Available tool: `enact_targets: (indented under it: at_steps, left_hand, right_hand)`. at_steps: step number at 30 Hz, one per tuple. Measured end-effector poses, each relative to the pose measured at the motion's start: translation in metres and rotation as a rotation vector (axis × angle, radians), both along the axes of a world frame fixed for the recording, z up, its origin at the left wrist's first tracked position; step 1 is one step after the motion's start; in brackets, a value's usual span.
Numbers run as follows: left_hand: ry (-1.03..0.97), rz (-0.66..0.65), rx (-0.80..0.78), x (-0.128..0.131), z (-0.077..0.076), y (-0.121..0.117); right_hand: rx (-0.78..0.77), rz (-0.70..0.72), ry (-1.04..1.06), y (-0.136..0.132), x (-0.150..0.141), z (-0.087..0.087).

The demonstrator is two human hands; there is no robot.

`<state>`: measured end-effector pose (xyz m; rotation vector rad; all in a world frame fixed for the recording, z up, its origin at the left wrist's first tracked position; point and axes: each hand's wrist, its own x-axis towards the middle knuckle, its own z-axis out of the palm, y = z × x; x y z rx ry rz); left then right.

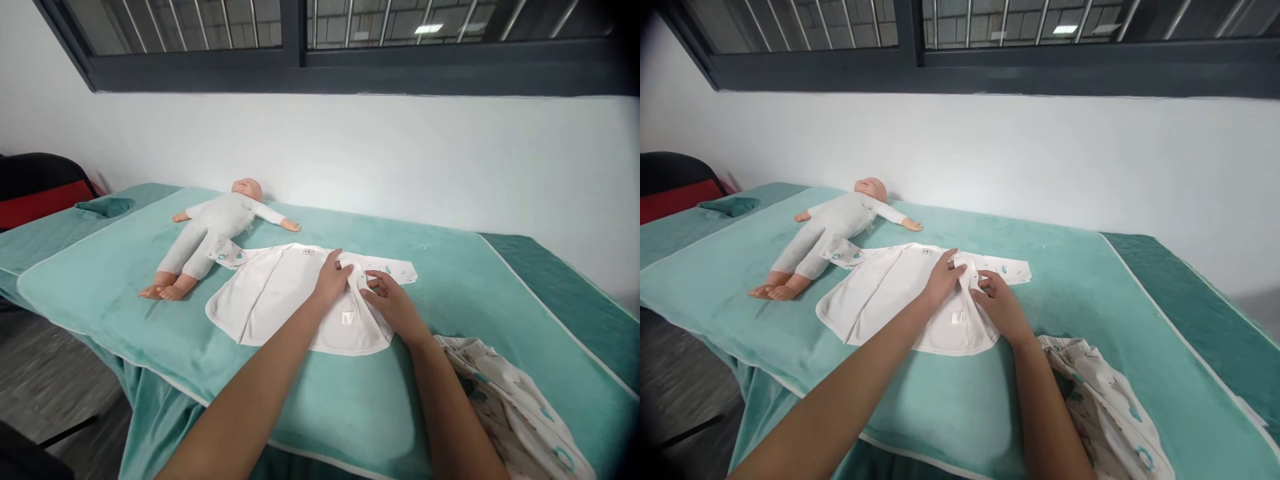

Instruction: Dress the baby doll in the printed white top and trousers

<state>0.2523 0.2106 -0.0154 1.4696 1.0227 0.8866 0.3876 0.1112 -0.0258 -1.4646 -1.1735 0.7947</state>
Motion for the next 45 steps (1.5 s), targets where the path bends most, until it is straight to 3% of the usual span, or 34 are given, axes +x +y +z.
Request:
enact_targets:
  at_steps: [5, 9, 12, 15, 18, 23, 26, 28, 31, 33, 35, 38, 40, 43, 45]
  left_hand:
    - [0.141, 0.066, 0.118, 0.0, -0.006, 0.015]
    - [0.178, 0.131, 0.167, 0.003, -0.006, 0.01]
    - [0.208, 0.198, 0.26, 0.003, -0.002, -0.001]
    - [0.38, 0.237, 0.515, 0.002, 0.002, -0.012]
    - [0.581, 0.084, 0.724, 0.001, -0.001, -0.02]
    - [0.676, -0.142, 0.707, -0.011, -0.013, -0.037]
    - [0.627, -0.375, 0.643, -0.045, -0.004, -0.043]
    - [0.569, -0.44, 0.633, -0.085, 0.013, -0.04]
    - [0.574, -0.227, 0.723, -0.164, 0.045, -0.02]
    - [0.652, -0.064, 0.749, -0.221, 0.063, 0.004]
    - [0.712, 0.078, 0.765, -0.274, 0.07, 0.032]
    - [0.767, 0.174, 0.655, -0.338, 0.06, 0.073]
    - [0.764, 0.169, 0.532, -0.366, 0.045, 0.094]
    - [0.686, 0.148, 0.43, -0.384, 0.024, 0.12]
    - [0.612, 0.156, 0.407, -0.384, 0.016, 0.135]
  right_hand:
    - [-0.113, 0.004, 0.09, -0.017, -0.01, 0.0]
    - [-0.133, -0.159, 0.116, -0.043, -0.024, -0.004]
    - [-0.113, -0.359, -0.043, -0.064, -0.035, -0.008]
    - [0.001, -0.501, -0.292, -0.079, -0.043, -0.013]
    - [0.168, -0.555, -0.568, -0.089, -0.051, -0.02]
    - [0.207, -0.373, -0.837, -0.115, -0.064, -0.044]
    - [0.21, -0.387, -0.879, -0.13, -0.068, -0.055]
    - [0.23, -0.457, -0.886, -0.126, -0.078, -0.049]
    - [0.239, -0.474, -0.784, -0.083, -0.118, -0.016]
    - [0.193, -0.355, -0.576, -0.031, -0.159, 0.011]
    - [0.121, -0.226, -0.424, 0.032, -0.202, 0.034]
    - [0.111, -0.02, -0.385, 0.135, -0.251, 0.048]
    - [0.172, 0.02, -0.428, 0.2, -0.268, 0.048]
    - [0.137, -0.03, -0.583, 0.281, -0.276, 0.045]
    - [0.053, -0.053, -0.633, 0.319, -0.273, 0.043]
